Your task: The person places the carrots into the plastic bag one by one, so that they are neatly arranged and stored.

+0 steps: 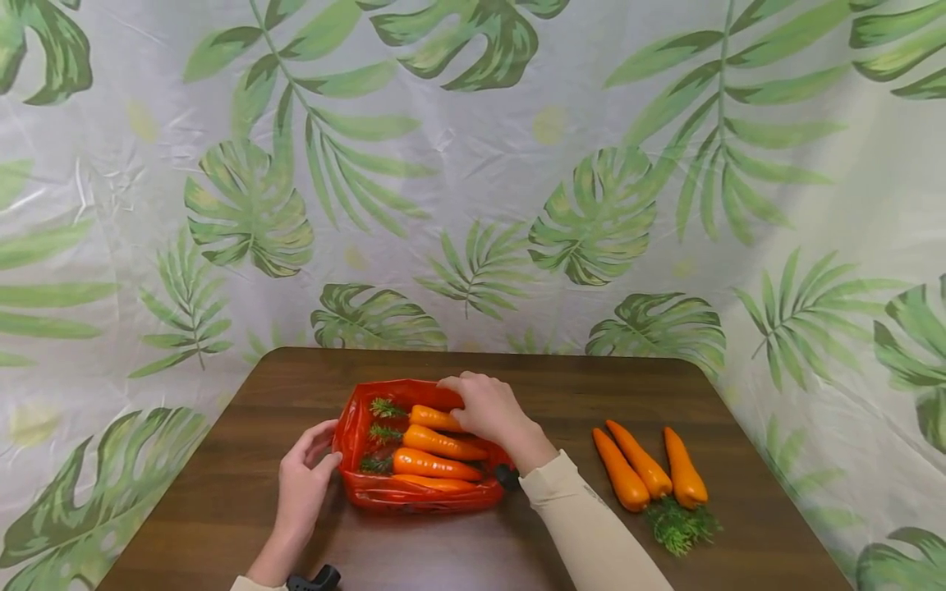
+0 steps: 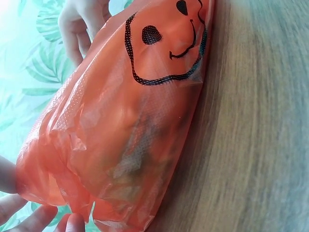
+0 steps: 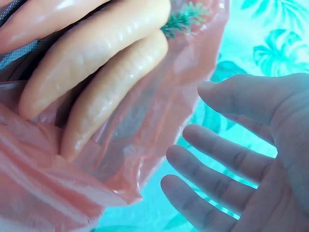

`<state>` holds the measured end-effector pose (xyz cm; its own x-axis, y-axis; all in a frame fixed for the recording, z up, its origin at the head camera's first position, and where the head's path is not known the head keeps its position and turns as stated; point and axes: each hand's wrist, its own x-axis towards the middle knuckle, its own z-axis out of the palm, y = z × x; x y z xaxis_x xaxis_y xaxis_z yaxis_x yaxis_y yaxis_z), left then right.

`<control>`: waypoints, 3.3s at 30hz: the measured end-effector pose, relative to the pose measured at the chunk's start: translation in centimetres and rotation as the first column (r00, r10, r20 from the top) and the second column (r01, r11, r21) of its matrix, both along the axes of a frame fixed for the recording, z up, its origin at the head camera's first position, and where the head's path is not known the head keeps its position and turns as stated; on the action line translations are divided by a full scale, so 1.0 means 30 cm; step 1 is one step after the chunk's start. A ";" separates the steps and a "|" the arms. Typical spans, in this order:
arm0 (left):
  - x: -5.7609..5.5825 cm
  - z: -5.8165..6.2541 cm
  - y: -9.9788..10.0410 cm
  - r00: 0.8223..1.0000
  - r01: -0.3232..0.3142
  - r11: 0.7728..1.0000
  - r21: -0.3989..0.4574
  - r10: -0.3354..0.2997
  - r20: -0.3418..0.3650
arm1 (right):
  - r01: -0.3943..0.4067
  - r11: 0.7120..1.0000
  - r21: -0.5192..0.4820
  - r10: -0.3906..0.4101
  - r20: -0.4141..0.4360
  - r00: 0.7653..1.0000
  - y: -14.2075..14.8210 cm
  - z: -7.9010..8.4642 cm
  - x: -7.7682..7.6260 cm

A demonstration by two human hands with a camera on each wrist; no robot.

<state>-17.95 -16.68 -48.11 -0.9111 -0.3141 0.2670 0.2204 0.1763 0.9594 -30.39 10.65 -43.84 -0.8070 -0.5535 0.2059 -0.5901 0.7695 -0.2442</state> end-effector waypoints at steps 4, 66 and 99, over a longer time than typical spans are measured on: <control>0.003 0.007 0.001 1.000 -0.002 1.000 0.014 0.002 0.008 | 0.016 1.000 -0.014 -0.016 -0.005 1.000 0.019 0.002 0.014; -0.071 -0.110 -0.037 1.000 -0.003 1.000 0.010 0.004 -0.024 | 0.375 0.922 -0.101 -0.371 0.053 0.927 0.523 -0.089 0.230; -0.069 -0.109 -0.031 0.999 -0.029 1.000 0.007 0.029 0.015 | 0.506 0.861 -0.049 -0.489 0.192 0.851 0.679 -0.141 0.265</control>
